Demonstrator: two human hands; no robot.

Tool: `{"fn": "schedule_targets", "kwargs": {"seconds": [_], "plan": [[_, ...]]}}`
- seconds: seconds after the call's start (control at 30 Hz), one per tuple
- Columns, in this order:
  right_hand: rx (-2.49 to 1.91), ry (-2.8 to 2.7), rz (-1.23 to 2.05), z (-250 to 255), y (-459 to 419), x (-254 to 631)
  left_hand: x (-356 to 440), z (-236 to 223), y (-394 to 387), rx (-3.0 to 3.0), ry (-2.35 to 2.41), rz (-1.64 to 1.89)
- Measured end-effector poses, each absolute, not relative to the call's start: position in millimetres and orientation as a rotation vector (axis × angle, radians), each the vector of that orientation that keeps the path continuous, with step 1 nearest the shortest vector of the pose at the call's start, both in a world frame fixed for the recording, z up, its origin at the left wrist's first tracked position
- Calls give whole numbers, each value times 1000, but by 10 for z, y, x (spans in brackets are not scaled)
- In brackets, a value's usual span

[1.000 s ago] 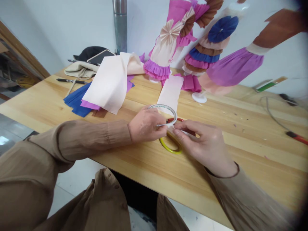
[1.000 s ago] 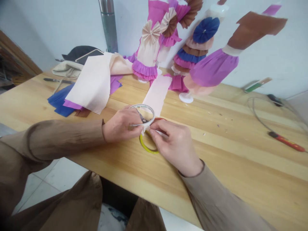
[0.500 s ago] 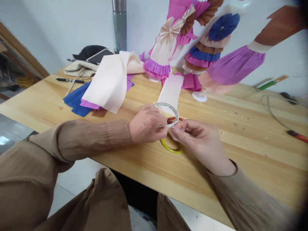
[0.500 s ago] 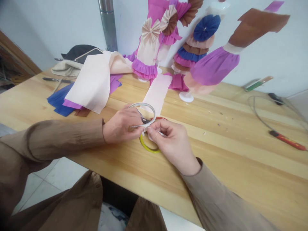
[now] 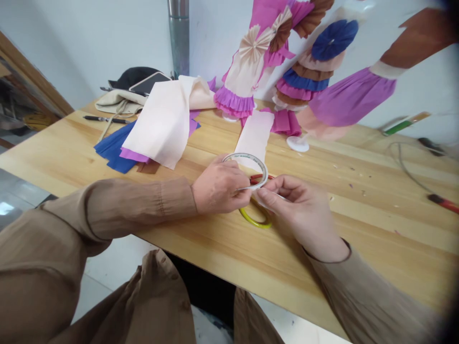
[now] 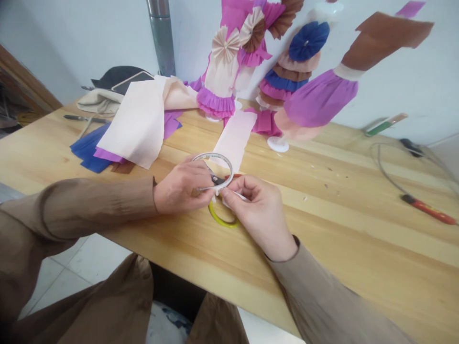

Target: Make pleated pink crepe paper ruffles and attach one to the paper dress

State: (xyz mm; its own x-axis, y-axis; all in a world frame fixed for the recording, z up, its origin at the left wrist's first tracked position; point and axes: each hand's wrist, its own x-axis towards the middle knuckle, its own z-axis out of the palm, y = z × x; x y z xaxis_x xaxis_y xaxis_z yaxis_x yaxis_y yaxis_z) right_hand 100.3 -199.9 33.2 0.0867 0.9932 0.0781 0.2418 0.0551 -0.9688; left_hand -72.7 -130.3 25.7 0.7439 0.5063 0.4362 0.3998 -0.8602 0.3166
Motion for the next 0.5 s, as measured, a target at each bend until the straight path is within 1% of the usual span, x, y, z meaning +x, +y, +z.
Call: {"fn": "schedule_targets", "kwargs": {"seconds": [0.17,0.43,0.5], "plan": [[-1380,-1341,977,300,-1994,1015,-727,217,-1293,2732,663,824],[-1346,-1292,1033,247,-2000,990,-732,238,-1295,2723,619,806],[-1350,-1259,971,246,-2004,981,-729,247,-1282,2717,584,799]]}}
